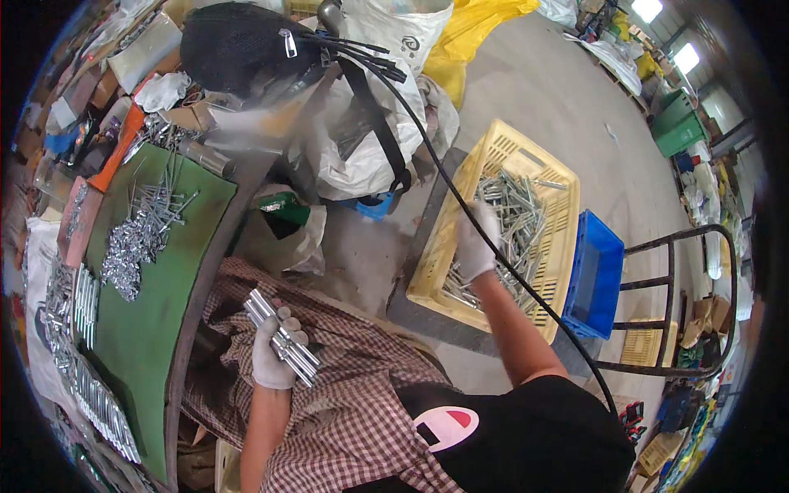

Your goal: The person assembles metal hardware by inserting metal rods into cylindrical sleeves by hand, and then fits small screws and fasteners together on the workbench.

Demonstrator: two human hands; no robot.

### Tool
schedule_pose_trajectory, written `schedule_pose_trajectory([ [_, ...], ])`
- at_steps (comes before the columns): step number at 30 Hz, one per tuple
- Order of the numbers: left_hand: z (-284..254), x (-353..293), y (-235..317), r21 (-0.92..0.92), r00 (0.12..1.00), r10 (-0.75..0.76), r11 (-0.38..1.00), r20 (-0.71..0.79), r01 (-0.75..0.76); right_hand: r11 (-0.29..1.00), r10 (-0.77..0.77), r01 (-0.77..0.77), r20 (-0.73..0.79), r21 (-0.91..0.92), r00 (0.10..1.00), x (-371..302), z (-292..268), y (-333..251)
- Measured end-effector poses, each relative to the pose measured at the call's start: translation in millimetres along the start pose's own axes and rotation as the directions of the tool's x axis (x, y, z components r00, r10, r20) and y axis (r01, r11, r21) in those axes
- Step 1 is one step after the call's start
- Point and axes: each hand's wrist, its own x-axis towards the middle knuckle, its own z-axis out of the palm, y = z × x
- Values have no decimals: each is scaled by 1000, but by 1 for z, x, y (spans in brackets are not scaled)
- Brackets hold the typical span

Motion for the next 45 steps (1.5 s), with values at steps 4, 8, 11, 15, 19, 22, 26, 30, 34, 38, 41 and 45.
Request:
schedule_pose_trajectory([
  [4, 0, 6, -5, 77, 997, 5, 997, -71, 1, 788, 357, -246, 92, -565, 930, 24, -2, 148],
  [8, 3, 8, -6, 139, 994, 9, 990, -110, 6, 744, 455, -151, 328, -651, 828, 21, 14, 185],
  [11, 0, 8, -5, 129, 990, 11, 992, -137, 7, 639, 634, -163, 396, -751, 664, 40, 15, 194],
  [15, 1, 8, -3, 93, 989, 14, 996, -147, 0, 584, 700, -316, 266, -748, 663, 68, -18, 150],
  [19, 8, 14, -6, 110, 991, -5, 994, -132, 20, 646, 652, -421, 174, -637, 738, 77, 2, 170],
  [22, 8, 15, -7, 129, 999, -36, 991, -29, 40, 636, 654, -435, 145, -638, 743, 76, 17, 180],
  [26, 5, 17, -5, 103, 996, -39, 994, -76, 47, 641, 653, -403, 189, -653, 733, 70, 10, 177],
  [30, 12, 15, -7, 147, 997, -25, 988, -79, 37, 645, 582, -271, 229, -715, 780, 60, 12, 188],
  [34, 6, 10, -6, 127, 998, -40, 991, -44, 45, 738, 601, -516, 77, -435, 795, 43, -14, 191],
  [38, 5, 5, -4, 158, 996, -61, 985, -72, 72, 573, 678, -500, -33, 650, 734, 26, -54, 188],
  [41, -1, 2, 0, 125, 992, -127, 984, 5, 125, 225, 552, -449, 266, 865, 790, 21, -84, 156],
  [45, 3, 0, -3, 160, 981, -182, 972, 65, 170, 247, 575, -652, 433, 717, 694, 9, -73, 44],
])
